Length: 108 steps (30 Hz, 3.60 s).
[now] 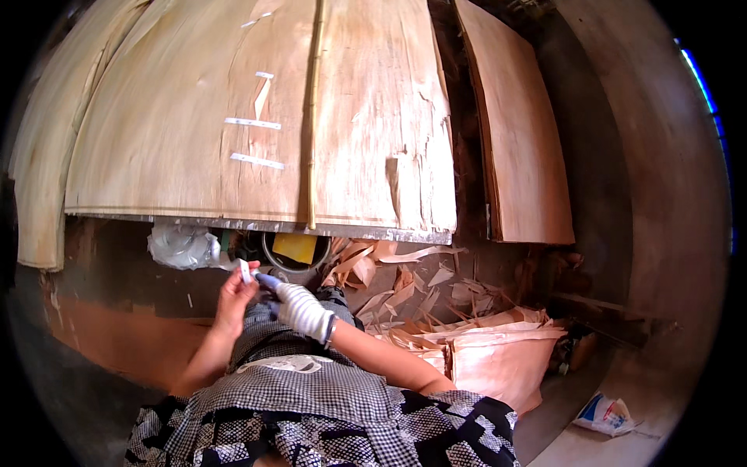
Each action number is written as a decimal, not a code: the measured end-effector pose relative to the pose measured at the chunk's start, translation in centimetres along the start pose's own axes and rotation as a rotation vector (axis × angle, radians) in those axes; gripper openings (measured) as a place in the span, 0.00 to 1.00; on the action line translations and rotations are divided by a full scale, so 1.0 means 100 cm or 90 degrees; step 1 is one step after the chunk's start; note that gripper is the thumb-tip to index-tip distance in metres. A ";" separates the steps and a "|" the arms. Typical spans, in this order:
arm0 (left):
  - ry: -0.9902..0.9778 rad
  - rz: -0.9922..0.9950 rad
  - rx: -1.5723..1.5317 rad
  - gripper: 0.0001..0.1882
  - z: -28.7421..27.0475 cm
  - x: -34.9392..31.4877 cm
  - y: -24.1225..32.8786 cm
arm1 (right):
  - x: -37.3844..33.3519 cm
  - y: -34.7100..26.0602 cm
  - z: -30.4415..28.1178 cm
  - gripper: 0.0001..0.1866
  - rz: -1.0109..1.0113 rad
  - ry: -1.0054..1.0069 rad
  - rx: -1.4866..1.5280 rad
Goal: The person applies pieces of tape to large sheets of wood veneer using a small cutting tool to trim the tape and the veneer edges.
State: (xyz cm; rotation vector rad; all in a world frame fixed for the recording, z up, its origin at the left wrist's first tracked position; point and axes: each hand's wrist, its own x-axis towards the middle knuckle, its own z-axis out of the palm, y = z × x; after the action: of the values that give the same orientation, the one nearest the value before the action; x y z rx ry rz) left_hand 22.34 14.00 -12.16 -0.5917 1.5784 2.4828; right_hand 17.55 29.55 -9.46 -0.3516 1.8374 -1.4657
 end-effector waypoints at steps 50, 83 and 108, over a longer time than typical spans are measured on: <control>-0.240 0.203 1.296 0.45 0.009 0.090 -0.108 | -0.083 0.153 -0.173 0.09 0.320 0.637 -0.291; 0.167 0.281 0.711 0.22 0.282 0.200 -0.013 | -0.131 0.014 -0.387 0.06 -0.023 0.487 0.605; -0.096 0.322 1.101 0.37 0.305 0.213 -0.039 | -0.018 0.084 -0.465 0.06 0.159 0.370 0.208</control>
State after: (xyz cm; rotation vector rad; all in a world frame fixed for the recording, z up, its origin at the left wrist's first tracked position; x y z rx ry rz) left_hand -3.52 41.02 -12.54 0.3076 3.0050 0.4399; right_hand -11.52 66.66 -13.39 0.4987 1.9282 -1.7656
